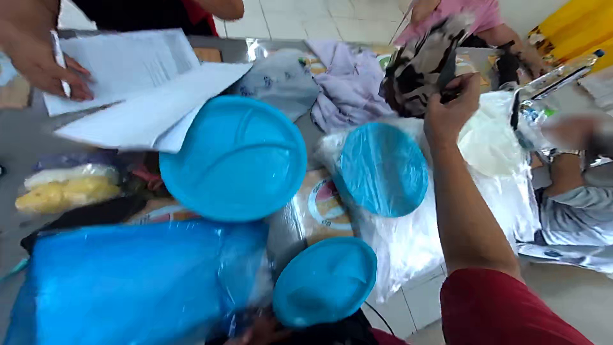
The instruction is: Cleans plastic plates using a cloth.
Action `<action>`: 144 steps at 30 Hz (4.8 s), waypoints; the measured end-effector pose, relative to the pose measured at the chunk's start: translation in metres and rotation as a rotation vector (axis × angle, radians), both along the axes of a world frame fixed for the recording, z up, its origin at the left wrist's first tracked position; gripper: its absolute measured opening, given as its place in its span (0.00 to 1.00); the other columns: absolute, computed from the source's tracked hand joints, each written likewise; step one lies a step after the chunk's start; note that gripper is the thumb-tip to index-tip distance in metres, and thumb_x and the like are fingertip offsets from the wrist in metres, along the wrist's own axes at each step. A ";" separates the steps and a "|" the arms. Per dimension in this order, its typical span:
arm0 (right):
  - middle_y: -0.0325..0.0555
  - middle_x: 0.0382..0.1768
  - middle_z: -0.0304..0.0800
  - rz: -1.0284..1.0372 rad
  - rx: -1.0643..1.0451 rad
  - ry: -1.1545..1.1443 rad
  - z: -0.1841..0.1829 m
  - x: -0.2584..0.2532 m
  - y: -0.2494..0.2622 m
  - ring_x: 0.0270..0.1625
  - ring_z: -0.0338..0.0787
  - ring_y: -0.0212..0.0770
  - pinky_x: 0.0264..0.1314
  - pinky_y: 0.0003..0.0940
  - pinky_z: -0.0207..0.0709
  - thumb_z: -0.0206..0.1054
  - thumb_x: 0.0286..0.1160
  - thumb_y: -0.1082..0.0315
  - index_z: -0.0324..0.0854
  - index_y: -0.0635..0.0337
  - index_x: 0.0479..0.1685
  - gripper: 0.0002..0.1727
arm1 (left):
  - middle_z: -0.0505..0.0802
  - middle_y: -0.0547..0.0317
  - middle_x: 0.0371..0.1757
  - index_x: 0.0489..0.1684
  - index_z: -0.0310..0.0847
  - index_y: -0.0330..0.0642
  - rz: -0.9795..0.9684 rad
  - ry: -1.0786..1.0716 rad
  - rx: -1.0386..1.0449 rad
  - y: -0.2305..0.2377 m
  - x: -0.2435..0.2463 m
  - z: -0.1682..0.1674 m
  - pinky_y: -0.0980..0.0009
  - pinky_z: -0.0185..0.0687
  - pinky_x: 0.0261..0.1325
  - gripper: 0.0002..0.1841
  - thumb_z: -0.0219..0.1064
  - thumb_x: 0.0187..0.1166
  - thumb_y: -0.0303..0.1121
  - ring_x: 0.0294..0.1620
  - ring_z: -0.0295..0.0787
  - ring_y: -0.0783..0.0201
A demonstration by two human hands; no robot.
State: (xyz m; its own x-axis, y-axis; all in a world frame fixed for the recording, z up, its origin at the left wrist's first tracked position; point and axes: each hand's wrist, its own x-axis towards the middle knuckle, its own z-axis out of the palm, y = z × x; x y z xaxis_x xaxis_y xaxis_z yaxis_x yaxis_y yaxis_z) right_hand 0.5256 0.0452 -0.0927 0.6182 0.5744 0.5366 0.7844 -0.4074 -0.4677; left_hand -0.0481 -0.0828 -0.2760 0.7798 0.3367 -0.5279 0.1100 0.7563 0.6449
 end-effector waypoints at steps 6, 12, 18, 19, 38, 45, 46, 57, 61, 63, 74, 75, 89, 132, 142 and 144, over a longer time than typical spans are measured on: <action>0.74 0.54 0.83 0.154 -0.224 0.144 -0.101 -0.154 -0.101 0.57 0.86 0.70 0.57 0.67 0.79 0.69 0.65 0.82 0.75 0.77 0.57 0.20 | 0.94 0.45 0.37 0.47 0.85 0.23 0.043 0.208 0.579 -0.032 0.139 0.018 0.67 0.87 0.51 0.12 0.65 0.82 0.28 0.39 0.92 0.68; 0.66 0.49 0.85 0.698 -0.428 -0.337 -0.108 -0.125 -0.091 0.48 0.86 0.69 0.45 0.67 0.77 0.60 0.79 0.56 0.71 0.47 0.86 0.32 | 0.94 0.61 0.42 0.51 0.84 0.29 0.296 0.067 0.677 -0.032 0.104 -0.031 0.75 0.89 0.56 0.12 0.58 0.83 0.28 0.45 0.92 0.78; 0.64 0.63 0.87 0.686 -0.216 -0.007 -0.116 -0.115 -0.103 0.65 0.88 0.59 0.70 0.60 0.76 0.63 0.83 0.68 0.78 0.65 0.73 0.22 | 0.94 0.62 0.41 0.63 0.72 0.33 0.638 -0.005 0.423 -0.068 0.103 -0.053 0.70 0.91 0.51 0.14 0.51 0.84 0.24 0.43 0.93 0.72; 0.55 0.58 0.88 0.646 -0.023 0.203 -0.115 -0.110 -0.110 0.59 0.88 0.43 0.67 0.45 0.80 0.60 0.84 0.65 0.77 0.70 0.68 0.21 | 0.94 0.58 0.42 0.65 0.71 0.34 0.729 -0.033 0.339 -0.082 0.103 -0.050 0.68 0.93 0.50 0.15 0.49 0.85 0.25 0.43 0.94 0.68; 0.77 0.88 0.53 0.828 0.348 -0.200 -0.184 -0.342 -0.179 0.91 0.55 0.74 0.91 0.66 0.50 0.51 0.86 0.51 0.66 0.75 0.83 0.37 | 0.94 0.62 0.55 0.76 0.63 0.37 1.211 -0.539 0.787 -0.142 0.030 0.037 0.64 0.92 0.62 0.18 0.43 0.93 0.30 0.56 0.94 0.66; 0.81 0.88 0.50 0.783 0.190 -0.094 -0.190 -0.404 -0.186 0.91 0.50 0.78 0.90 0.72 0.40 0.48 0.86 0.61 0.56 0.80 0.86 0.35 | 0.93 0.59 0.53 0.76 0.62 0.37 1.243 -0.582 0.705 -0.112 0.023 0.035 0.64 0.91 0.62 0.18 0.40 0.93 0.30 0.55 0.93 0.67; 0.80 0.88 0.50 0.811 0.192 -0.049 -0.191 -0.413 -0.185 0.91 0.51 0.76 0.91 0.69 0.41 0.48 0.87 0.63 0.55 0.80 0.87 0.35 | 0.93 0.60 0.53 0.75 0.63 0.38 1.226 -0.602 0.706 -0.110 0.023 0.032 0.63 0.91 0.62 0.18 0.41 0.92 0.30 0.55 0.93 0.67; 0.61 0.76 0.81 1.501 0.231 -0.184 -0.176 -0.480 -0.229 0.86 0.73 0.55 0.91 0.50 0.56 0.48 0.88 0.61 0.79 0.72 0.73 0.27 | 0.93 0.68 0.35 0.53 0.80 0.53 1.217 -0.533 0.613 -0.089 -0.032 0.040 0.76 0.90 0.42 0.20 0.39 0.94 0.45 0.37 0.91 0.76; 0.50 0.74 0.86 1.278 0.203 -0.431 -0.197 -0.435 -0.234 0.81 0.80 0.50 0.85 0.53 0.66 0.42 0.89 0.58 0.82 0.60 0.72 0.28 | 0.93 0.58 0.56 0.71 0.74 0.51 1.315 -0.576 0.569 -0.094 -0.046 0.039 0.61 0.90 0.60 0.19 0.41 0.95 0.44 0.57 0.92 0.63; 0.56 0.77 0.82 1.098 0.197 -0.448 -0.202 -0.412 -0.226 0.83 0.76 0.57 0.87 0.61 0.59 0.43 0.88 0.59 0.79 0.64 0.75 0.29 | 0.92 0.55 0.59 0.73 0.73 0.49 1.323 -0.627 0.560 -0.099 -0.043 0.036 0.57 0.90 0.63 0.19 0.43 0.94 0.42 0.61 0.92 0.60; 0.70 0.87 0.60 0.848 0.314 -0.339 -0.184 -0.386 -0.203 0.89 0.61 0.70 0.90 0.68 0.48 0.50 0.88 0.48 0.65 0.72 0.85 0.38 | 0.95 0.57 0.52 0.69 0.71 0.41 1.249 -0.571 0.696 -0.122 0.004 0.040 0.62 0.93 0.58 0.17 0.45 0.92 0.37 0.54 0.95 0.64; 0.71 0.86 0.63 0.799 0.358 -0.320 -0.189 -0.386 -0.207 0.88 0.63 0.71 0.89 0.69 0.50 0.54 0.86 0.47 0.69 0.70 0.84 0.38 | 0.95 0.58 0.52 0.68 0.72 0.43 1.246 -0.570 0.701 -0.124 0.006 0.040 0.62 0.93 0.59 0.17 0.45 0.92 0.38 0.54 0.94 0.64; 0.42 0.80 0.78 1.089 0.505 -0.430 -0.182 -0.394 -0.253 0.91 0.58 0.60 0.89 0.73 0.36 0.60 0.79 0.58 0.87 0.37 0.68 0.21 | 0.94 0.60 0.51 0.64 0.80 0.52 0.970 -0.485 0.674 -0.141 0.040 0.047 0.65 0.91 0.58 0.21 0.49 0.91 0.53 0.54 0.93 0.67; 0.68 0.91 0.52 0.968 0.181 0.049 -0.230 -0.394 -0.261 0.94 0.48 0.67 0.93 0.68 0.37 0.43 0.91 0.53 0.56 0.71 0.90 0.36 | 0.90 0.58 0.66 0.77 0.72 0.55 1.176 -0.548 0.716 -0.141 0.047 0.030 0.58 0.86 0.68 0.25 0.53 0.89 0.55 0.68 0.88 0.61; 0.60 0.80 0.75 0.910 0.321 -0.301 -0.203 -0.370 -0.231 0.87 0.67 0.62 0.89 0.72 0.46 0.53 0.83 0.44 0.79 0.52 0.76 0.31 | 0.90 0.57 0.64 0.75 0.73 0.52 1.113 -0.601 0.759 -0.143 0.028 0.038 0.56 0.87 0.68 0.23 0.52 0.90 0.52 0.66 0.88 0.60; 0.63 0.76 0.78 0.797 0.272 -0.305 -0.210 -0.354 -0.228 0.85 0.69 0.66 0.88 0.75 0.43 0.51 0.85 0.41 0.80 0.60 0.73 0.34 | 0.91 0.59 0.64 0.75 0.74 0.54 1.154 -0.579 0.841 -0.144 0.026 0.043 0.58 0.87 0.67 0.26 0.60 0.85 0.56 0.66 0.88 0.63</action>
State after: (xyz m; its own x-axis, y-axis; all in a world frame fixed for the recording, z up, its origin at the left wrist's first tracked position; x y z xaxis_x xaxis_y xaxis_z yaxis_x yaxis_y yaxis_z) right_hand 0.1711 -0.1823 -0.3028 -0.1018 0.6014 0.7924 0.8930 0.4063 -0.1937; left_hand -0.0221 -0.2272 -0.2331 -0.0815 0.9170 0.3905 -0.6681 -0.3410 0.6614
